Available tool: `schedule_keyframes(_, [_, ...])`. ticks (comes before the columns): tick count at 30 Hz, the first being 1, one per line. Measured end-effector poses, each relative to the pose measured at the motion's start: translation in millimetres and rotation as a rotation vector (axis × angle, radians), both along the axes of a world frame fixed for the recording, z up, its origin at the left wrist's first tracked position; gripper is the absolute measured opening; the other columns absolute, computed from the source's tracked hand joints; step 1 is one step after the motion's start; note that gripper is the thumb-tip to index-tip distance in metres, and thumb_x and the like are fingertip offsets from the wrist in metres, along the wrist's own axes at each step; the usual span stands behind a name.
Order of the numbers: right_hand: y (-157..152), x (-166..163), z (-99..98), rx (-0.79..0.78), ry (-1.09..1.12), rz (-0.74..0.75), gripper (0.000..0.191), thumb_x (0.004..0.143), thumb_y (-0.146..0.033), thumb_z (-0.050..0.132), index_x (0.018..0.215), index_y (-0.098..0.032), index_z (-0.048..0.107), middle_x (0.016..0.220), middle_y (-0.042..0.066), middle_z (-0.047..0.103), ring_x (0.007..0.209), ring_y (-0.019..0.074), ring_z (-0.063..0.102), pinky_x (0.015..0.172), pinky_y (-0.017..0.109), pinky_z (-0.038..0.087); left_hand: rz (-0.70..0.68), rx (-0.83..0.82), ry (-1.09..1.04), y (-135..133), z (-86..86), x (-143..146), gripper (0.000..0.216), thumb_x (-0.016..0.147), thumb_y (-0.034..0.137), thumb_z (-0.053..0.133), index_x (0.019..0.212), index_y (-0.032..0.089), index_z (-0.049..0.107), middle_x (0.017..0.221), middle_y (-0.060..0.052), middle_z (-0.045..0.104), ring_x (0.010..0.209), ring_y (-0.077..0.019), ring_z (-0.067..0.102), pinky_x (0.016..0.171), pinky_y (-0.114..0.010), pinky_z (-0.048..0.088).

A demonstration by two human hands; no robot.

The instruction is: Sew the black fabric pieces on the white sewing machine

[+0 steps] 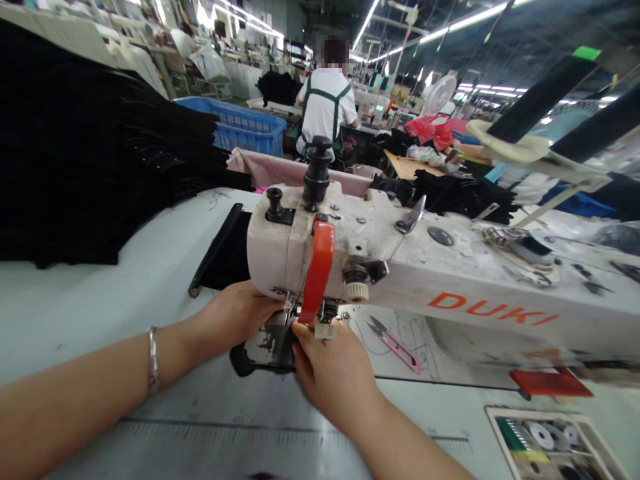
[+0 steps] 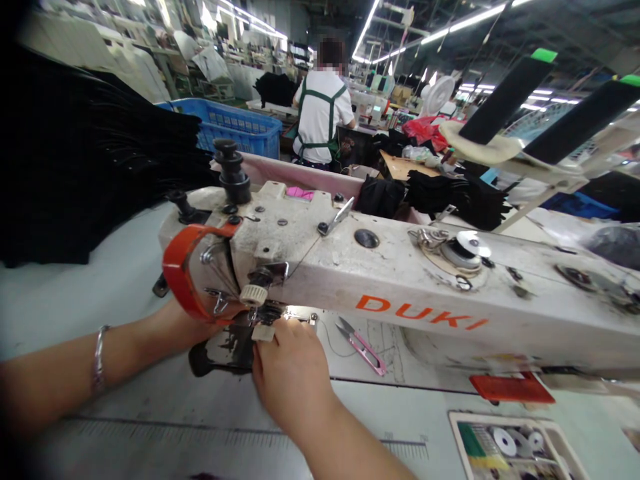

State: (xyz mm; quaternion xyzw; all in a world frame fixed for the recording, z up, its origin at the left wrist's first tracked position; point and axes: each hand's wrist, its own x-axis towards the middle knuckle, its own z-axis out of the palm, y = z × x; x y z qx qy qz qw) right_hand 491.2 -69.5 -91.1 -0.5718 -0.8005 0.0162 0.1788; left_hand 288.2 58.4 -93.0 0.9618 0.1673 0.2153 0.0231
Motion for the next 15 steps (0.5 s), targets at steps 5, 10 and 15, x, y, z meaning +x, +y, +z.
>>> schedule_keyframes(5, [0.4, 0.6, -3.3, 0.023, 0.014, 0.002, 0.027, 0.095, -0.016, 0.063, 0.119, -0.018, 0.074, 0.112, 0.012, 0.074, 0.089, 0.0285, 0.066, 0.075, 0.04, 0.053, -0.015, 0.016, -0.003, 3.8, -3.3, -2.8, 0.031, 0.106, 0.012, 0.045, 0.125, 0.019, 0.069, 0.119, -0.003, 0.079, 0.109, -0.0222, 0.075, 0.096, -0.037, 0.062])
schedule_keyframes(10, [0.6, 1.5, -5.8, 0.039, 0.041, 0.007, 0.024, 0.095, -0.016, 0.062, 0.116, -0.019, 0.075, 0.104, 0.01, 0.074, 0.088, 0.0277, 0.065, 0.074, 0.038, 0.051, 0.006, 0.02, 0.022, 5.1, -9.4, -3.6, 0.033, 0.106, 0.008, 0.043, 0.122, 0.018, 0.07, 0.121, -0.005, 0.078, 0.116, -0.0218, 0.073, 0.103, -0.037, 0.058])
schedule_keyframes(15, [0.8, 8.6, -6.5, 0.137, 0.176, 0.018, 0.019, 0.098, -0.012, 0.055, 0.099, -0.018, 0.073, 0.093, 0.009, 0.069, 0.086, 0.0263, 0.06, 0.073, 0.037, 0.049, 0.049, 0.025, 0.065, 3.9, -2.1, -3.1, 0.034, 0.106, 0.008, 0.04, 0.108, 0.018, 0.073, 0.111, -0.004, 0.079, 0.112, -0.0202, 0.072, 0.105, -0.034, 0.055])
